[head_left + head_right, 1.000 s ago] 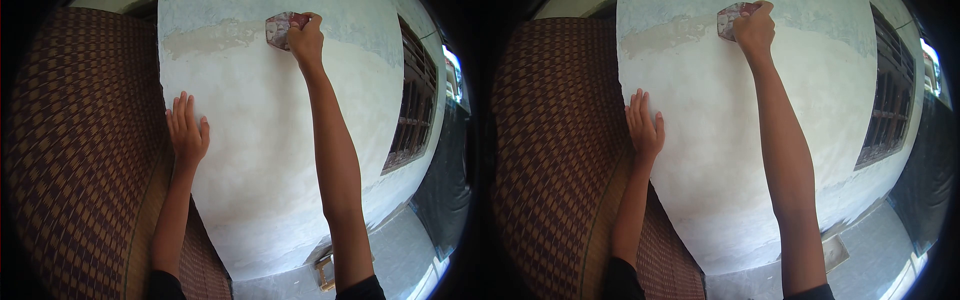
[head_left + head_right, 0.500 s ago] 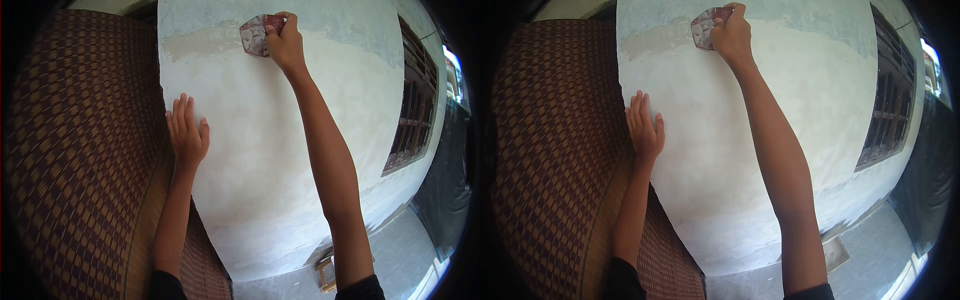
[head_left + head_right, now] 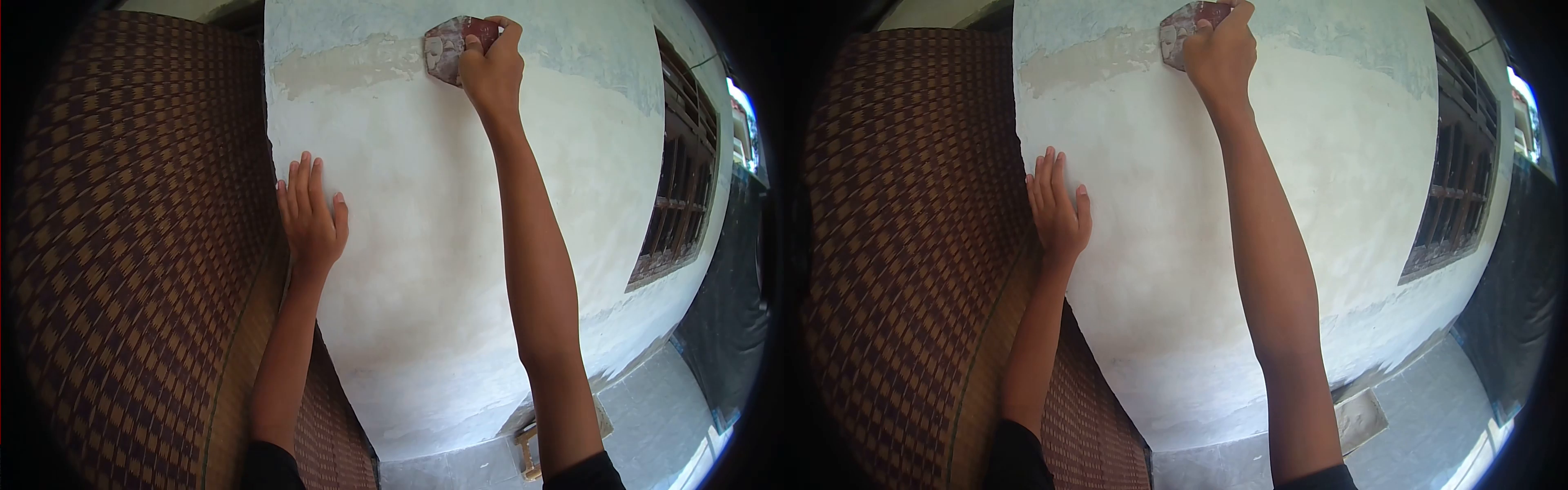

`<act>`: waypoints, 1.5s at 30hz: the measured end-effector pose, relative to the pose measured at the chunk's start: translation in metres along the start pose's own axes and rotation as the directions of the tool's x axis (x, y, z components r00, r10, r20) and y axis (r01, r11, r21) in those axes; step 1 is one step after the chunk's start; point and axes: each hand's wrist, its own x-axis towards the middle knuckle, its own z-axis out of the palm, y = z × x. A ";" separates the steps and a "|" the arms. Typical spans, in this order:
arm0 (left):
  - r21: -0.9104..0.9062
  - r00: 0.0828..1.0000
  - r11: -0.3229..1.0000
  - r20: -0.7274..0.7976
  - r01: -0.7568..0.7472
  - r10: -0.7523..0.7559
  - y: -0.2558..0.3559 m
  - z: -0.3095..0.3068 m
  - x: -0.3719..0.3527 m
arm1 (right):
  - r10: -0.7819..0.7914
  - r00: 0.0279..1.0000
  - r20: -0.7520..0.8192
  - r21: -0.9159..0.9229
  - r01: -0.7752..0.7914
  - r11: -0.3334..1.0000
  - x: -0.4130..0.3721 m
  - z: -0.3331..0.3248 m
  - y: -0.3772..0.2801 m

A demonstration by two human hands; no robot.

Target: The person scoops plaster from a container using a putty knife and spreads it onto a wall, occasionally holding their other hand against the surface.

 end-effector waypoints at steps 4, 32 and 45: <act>-0.018 1.000 1.000 0.000 -0.002 0.002 0.000 0.000 0.000 | -0.138 0.986 0.091 -0.132 0.149 0.980 -0.002 0.019 0.017; -0.011 1.000 1.000 0.003 -0.002 0.002 0.000 0.000 -0.001 | -0.123 0.989 0.081 -0.106 0.131 0.986 -0.004 0.026 0.008; 0.001 1.000 1.000 -0.012 -0.002 0.002 0.000 -0.001 0.000 | 0.114 0.993 0.007 0.035 -0.114 0.993 0.007 -0.009 0.011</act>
